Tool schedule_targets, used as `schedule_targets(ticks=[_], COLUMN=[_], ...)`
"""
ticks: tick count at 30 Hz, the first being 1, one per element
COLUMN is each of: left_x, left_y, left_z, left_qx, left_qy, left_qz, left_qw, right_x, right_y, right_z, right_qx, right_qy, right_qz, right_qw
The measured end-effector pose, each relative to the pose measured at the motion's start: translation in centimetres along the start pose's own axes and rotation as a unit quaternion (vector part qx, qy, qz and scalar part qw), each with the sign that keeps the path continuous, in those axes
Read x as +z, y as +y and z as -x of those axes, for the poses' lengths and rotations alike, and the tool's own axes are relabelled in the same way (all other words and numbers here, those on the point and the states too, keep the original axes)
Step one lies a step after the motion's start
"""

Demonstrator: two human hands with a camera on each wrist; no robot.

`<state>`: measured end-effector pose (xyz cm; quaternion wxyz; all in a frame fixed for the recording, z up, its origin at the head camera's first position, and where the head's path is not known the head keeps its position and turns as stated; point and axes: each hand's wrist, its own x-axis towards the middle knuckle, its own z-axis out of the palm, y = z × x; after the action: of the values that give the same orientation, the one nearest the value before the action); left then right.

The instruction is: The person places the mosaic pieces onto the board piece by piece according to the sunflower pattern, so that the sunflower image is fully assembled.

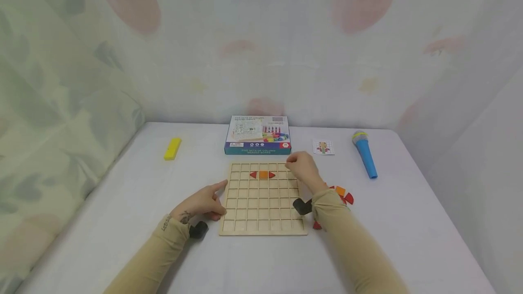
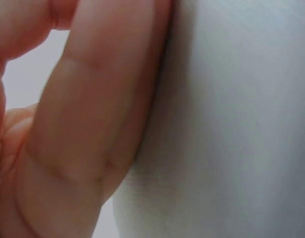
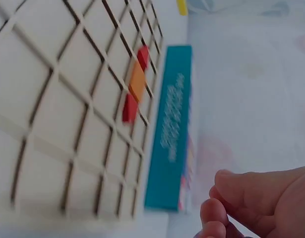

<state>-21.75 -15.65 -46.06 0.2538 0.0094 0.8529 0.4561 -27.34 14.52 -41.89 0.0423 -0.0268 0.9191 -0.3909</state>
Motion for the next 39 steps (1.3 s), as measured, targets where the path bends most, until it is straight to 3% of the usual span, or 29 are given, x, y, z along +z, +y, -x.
schedule_targets(ticks=[4,8,12,17,27,32,36,39], left_x=[-0.1,-0.1,-0.2,-0.2,-0.1,-0.1,0.0,0.0], left_y=[0.3,0.4,0.4,0.1,-0.2,-0.1,-0.1,0.0], left_z=[0.0,-0.1,-0.1,-0.3,-0.4,-0.3,-0.3,-0.2], left_qx=[-0.007,-0.011,-0.014,-0.009,-0.005,-0.008,-0.007,-0.007], left_qy=[0.001,0.001,0.002,0.003,0.003,0.004,0.005,0.005], left_qz=[-0.004,-0.005,-0.007,-0.004,0.003,0.001,-0.001,0.001], left_qw=[1.0000,0.9999,0.9999,1.0000,1.0000,1.0000,1.0000,1.0000], right_x=[-3.0,-4.5,-4.3,-3.0,-2.0,-1.5,-0.4,1.0], right_y=[1.6,3.6,5.3,6.7,6.5,4.6,2.4,0.7], right_z=[1.3,2.5,2.9,2.7,2.3,1.9,1.3,0.8], right_qx=[0.006,0.040,0.064,0.055,0.031,0.015,0.017,0.028], right_qy=[0.011,-0.002,-0.037,-0.058,-0.052,-0.034,-0.033,-0.044], right_qz=[0.029,0.072,0.117,0.168,0.194,0.147,0.059,-0.011], right_qw=[0.999,0.997,0.990,0.982,0.979,0.988,0.998,0.999])
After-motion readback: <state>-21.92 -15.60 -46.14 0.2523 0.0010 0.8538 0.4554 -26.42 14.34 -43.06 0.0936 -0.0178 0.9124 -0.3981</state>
